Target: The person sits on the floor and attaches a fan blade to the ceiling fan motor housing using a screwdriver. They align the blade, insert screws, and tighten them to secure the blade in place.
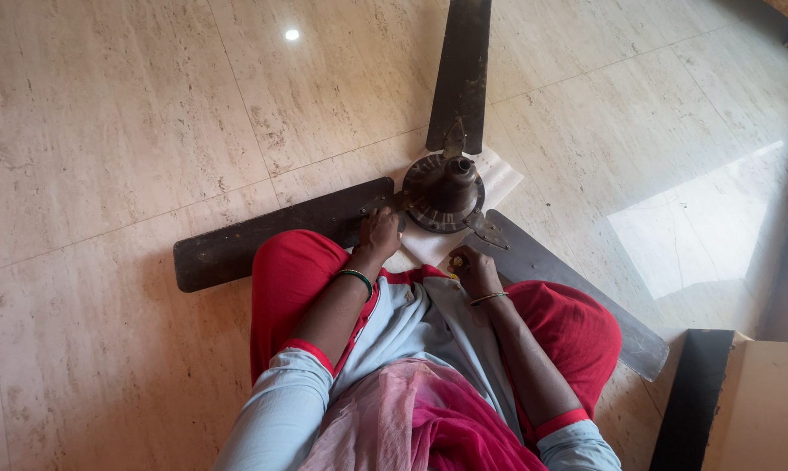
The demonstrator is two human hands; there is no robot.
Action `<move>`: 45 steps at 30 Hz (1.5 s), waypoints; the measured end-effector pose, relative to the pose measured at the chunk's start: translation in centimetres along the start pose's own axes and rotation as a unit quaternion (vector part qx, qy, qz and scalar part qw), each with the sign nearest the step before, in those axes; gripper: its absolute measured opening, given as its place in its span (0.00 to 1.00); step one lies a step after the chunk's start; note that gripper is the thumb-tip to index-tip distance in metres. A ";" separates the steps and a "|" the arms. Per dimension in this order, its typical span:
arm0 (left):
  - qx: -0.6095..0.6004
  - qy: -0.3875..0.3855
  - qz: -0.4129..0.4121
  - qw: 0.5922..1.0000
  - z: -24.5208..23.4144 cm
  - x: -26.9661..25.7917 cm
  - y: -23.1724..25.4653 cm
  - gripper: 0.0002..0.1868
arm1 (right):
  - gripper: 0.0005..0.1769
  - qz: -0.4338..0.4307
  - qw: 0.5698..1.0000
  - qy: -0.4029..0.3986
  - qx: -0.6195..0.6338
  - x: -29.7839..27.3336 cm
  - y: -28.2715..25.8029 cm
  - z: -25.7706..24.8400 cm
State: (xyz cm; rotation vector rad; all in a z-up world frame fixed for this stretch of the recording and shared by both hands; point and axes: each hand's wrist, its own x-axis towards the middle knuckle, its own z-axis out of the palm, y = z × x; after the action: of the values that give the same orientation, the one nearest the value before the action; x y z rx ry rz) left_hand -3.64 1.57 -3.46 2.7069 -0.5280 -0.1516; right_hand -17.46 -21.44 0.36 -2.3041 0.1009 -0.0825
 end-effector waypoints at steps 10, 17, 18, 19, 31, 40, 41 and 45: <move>-0.008 -0.004 0.009 1.000 -0.2 -0.2 -0.1 0.17 | 0.10 -0.047 0.969 0.244 -0.012 1.1 -1.1 -4.6; -0.009 -0.005 0.003 1.000 0.0 -0.2 -0.1 0.16 | 0.14 0.114 0.948 0.219 0.200 7.0 4.7 -4.5; -0.018 0.005 0.007 1.000 0.0 -0.1 -0.2 0.17 | 0.15 0.095 0.952 0.213 0.198 8.0 5.3 -3.9; -0.027 0.016 0.012 0.999 0.1 -0.2 -0.3 0.18 | 0.18 0.075 0.955 0.207 0.197 8.7 5.7 -3.3; -0.023 0.009 0.015 1.000 0.8 0.7 -0.3 0.13 | 0.34 0.013 0.996 0.078 0.036 7.7 1.4 -1.7; -0.034 0.062 0.033 0.997 1.2 0.5 -0.6 0.13 | 0.25 -0.081 0.986 0.144 0.020 7.4 0.3 -1.6; -0.036 0.074 0.033 0.996 1.2 0.5 -0.6 0.13 | 0.23 -0.032 0.988 0.147 0.028 7.3 0.6 -1.9; -0.041 0.019 0.015 0.999 1.0 0.1 -0.8 0.10 | 0.20 0.158 0.977 0.132 0.048 7.5 2.2 -2.7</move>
State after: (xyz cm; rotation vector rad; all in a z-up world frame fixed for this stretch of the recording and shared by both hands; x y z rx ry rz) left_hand -3.48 1.92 -4.68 2.6151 -0.5379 -0.1123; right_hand -10.40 -25.68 0.73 -2.1426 0.5856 -0.2241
